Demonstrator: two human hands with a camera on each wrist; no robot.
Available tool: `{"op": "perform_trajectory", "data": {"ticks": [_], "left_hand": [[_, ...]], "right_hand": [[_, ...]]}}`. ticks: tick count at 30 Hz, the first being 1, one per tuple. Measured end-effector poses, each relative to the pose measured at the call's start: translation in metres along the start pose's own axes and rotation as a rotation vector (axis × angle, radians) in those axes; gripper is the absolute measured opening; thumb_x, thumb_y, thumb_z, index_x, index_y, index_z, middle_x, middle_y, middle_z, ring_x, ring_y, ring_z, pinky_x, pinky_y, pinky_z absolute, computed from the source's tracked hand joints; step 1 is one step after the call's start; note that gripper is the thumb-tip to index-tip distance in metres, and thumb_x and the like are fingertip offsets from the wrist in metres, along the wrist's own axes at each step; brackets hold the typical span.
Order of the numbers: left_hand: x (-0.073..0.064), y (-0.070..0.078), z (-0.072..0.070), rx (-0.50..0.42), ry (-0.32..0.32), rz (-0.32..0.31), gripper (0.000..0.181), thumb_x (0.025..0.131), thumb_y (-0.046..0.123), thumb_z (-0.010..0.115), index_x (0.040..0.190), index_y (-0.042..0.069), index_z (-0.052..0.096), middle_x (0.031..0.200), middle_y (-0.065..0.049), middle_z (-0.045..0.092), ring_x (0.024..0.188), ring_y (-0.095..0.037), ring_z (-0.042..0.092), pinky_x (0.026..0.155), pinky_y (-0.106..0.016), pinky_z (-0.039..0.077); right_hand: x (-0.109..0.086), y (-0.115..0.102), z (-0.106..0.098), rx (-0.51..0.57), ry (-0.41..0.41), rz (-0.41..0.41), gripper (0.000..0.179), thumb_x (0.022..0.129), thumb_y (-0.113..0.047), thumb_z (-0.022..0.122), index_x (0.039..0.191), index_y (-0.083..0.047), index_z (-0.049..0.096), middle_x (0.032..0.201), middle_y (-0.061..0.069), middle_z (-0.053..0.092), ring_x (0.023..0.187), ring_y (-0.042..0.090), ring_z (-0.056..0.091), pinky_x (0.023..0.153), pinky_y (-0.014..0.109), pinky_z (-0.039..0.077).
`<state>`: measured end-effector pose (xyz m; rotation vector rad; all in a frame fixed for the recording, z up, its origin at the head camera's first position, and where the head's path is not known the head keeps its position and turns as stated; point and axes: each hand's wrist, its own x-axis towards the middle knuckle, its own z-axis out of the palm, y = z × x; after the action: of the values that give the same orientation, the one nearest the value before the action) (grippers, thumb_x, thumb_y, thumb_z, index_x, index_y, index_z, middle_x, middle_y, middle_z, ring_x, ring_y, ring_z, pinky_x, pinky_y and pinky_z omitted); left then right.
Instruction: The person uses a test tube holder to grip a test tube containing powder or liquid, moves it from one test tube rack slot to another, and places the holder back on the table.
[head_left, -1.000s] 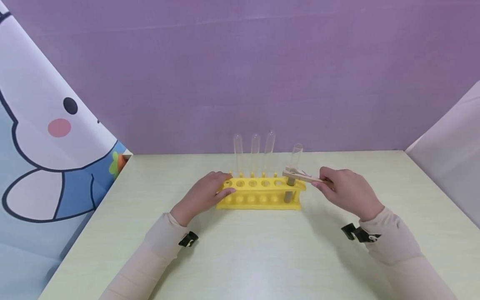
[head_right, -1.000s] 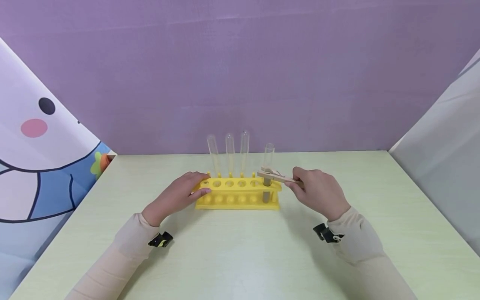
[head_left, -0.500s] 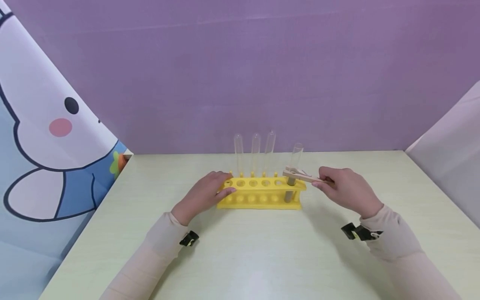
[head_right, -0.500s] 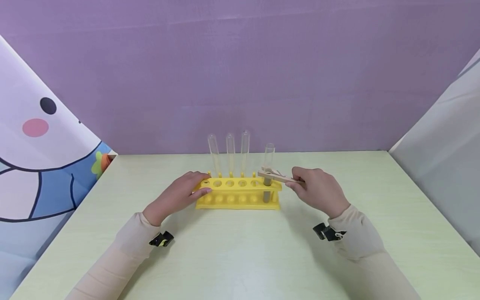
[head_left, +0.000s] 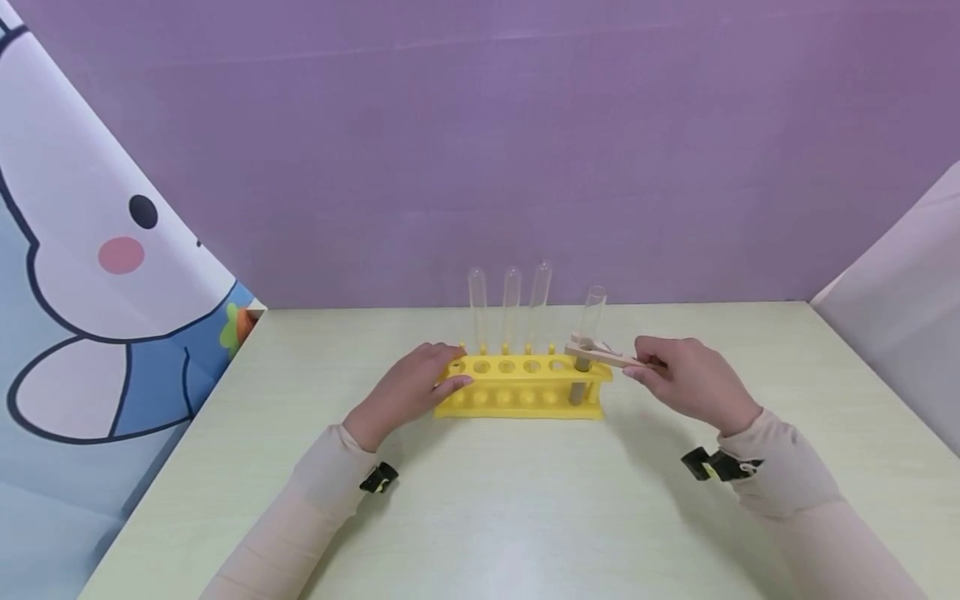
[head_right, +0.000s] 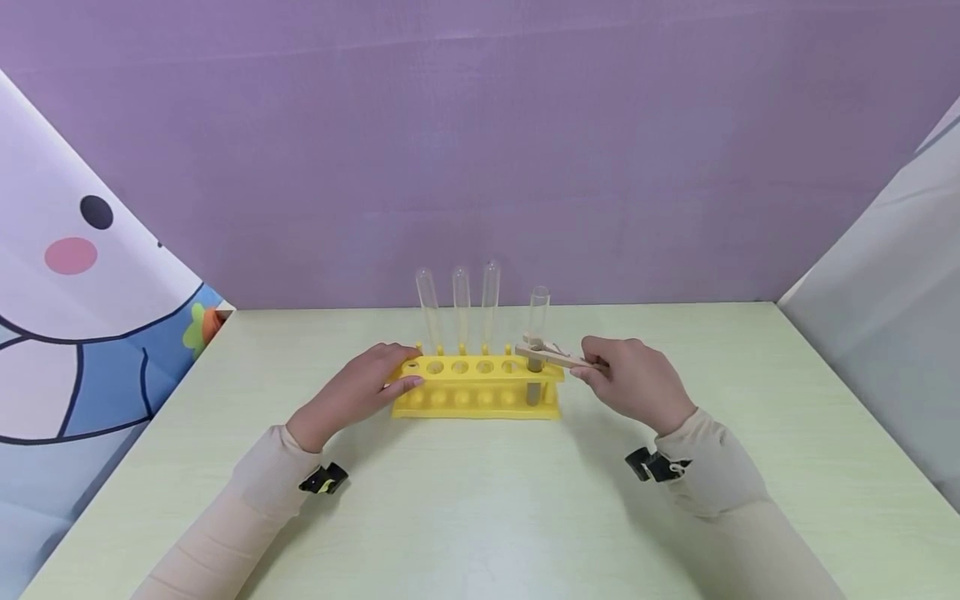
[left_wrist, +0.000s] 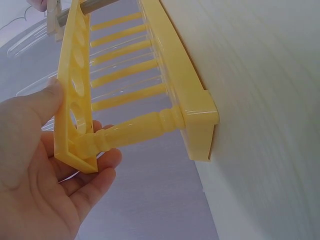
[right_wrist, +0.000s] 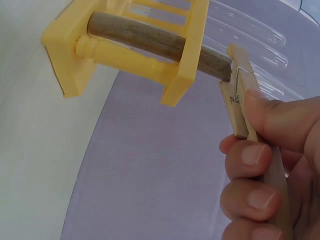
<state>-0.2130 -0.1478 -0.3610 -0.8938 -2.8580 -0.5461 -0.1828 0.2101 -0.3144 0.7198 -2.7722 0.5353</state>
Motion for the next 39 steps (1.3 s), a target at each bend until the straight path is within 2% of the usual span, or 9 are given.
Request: {"op": "perform_trajectory", "data": {"ticks": [13,25,39], "left_hand": [[0.0,0.001,-0.001,-0.003,0.0,0.005,0.046,0.093,0.031,0.06,0.128,0.001,0.054,0.124,-0.013,0.06,0.114,-0.03,0.055,0.098,-0.043,0.044],[0.0,0.001,-0.001,-0.003,-0.008,-0.003,0.046,0.093,0.031,0.06,0.128,0.001,0.054,0.123,-0.013,0.06,0.113,-0.029,0.055,0.098,-0.042,0.044],[0.0,-0.001,0.0,0.015,-0.008,-0.002,0.046,0.093,0.031,0.06,0.128,0.001,0.054,0.124,-0.013,0.06,0.114,-0.03,0.054,0.099,-0.042,0.043]], "right_hand": [[0.001,-0.001,-0.003,-0.051,0.034,-0.021,0.034,0.086,-0.022,0.07,0.069,-0.018,0.041,0.056,-0.009,0.027,0.047,0.004,0.022,0.045,0.021,0.02],[0.002,-0.002,-0.013,-0.069,0.09,-0.06,0.035,0.084,-0.02,0.072,0.068,-0.018,0.041,0.055,-0.011,0.024,0.048,0.003,0.02,0.046,0.02,0.019],[0.007,-0.007,-0.025,-0.072,0.102,-0.087,0.035,0.084,-0.015,0.072,0.068,-0.018,0.041,0.055,-0.011,0.024,0.047,0.003,0.021,0.044,0.02,0.02]]}}
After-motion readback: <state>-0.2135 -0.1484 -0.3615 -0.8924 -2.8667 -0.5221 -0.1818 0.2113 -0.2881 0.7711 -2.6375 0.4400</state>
